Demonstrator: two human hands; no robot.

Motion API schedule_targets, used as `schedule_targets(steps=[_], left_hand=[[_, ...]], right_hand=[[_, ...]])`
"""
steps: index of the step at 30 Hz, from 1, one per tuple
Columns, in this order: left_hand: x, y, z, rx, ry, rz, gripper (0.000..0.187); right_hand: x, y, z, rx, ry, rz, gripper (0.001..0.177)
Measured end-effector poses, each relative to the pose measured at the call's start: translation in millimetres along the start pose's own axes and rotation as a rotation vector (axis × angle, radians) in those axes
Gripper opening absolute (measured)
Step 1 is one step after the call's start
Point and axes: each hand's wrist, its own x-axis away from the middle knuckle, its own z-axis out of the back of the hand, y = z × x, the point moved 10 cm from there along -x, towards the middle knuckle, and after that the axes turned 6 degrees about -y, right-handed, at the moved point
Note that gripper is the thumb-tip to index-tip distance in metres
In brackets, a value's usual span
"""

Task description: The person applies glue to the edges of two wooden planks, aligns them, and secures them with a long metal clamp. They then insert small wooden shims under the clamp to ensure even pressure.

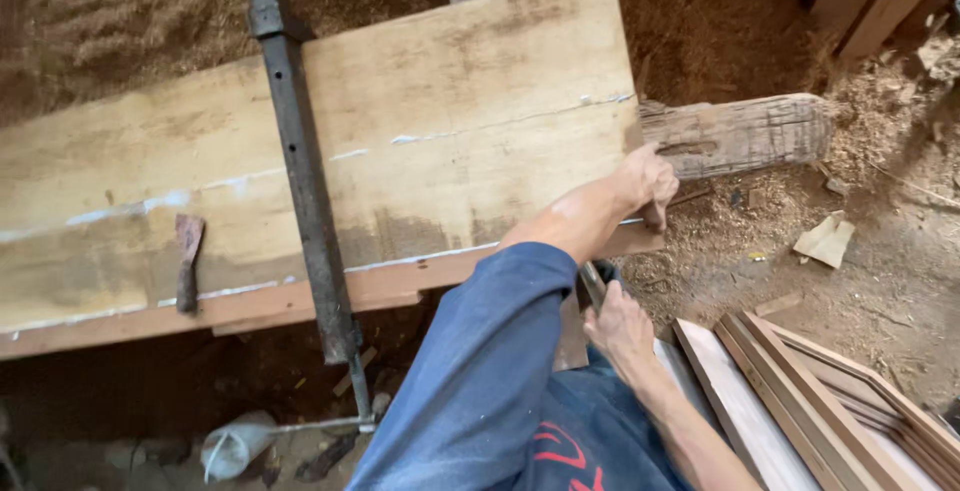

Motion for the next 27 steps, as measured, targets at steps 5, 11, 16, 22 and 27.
schedule_targets(steps=[5, 11, 16, 22, 27], left_hand=[[16, 80, -104, -1.648, -0.114, -0.667, 0.038], [134, 239, -102, -1.774, 0.505, -0.402, 0.058], [357, 336, -54, -1.381, 0.951, -0.327, 0.042], [560, 308, -87, -1.13, 1.457, -0.295, 0.028], [607, 286, -108, -1.038, 1.549, -0.372, 0.025]], right_hand=[[-4, 7, 7, -0.005, 0.037, 0.056, 0.043], [-4, 11, 28, 0.159, -0.018, 0.174, 0.052], [-9, -4, 50, 0.117, -0.078, 0.267, 0.058], [-46, -90, 114, 0.251, 0.058, 0.31, 0.06], [-91, -162, 158, 0.436, 0.35, 0.475, 0.068]])
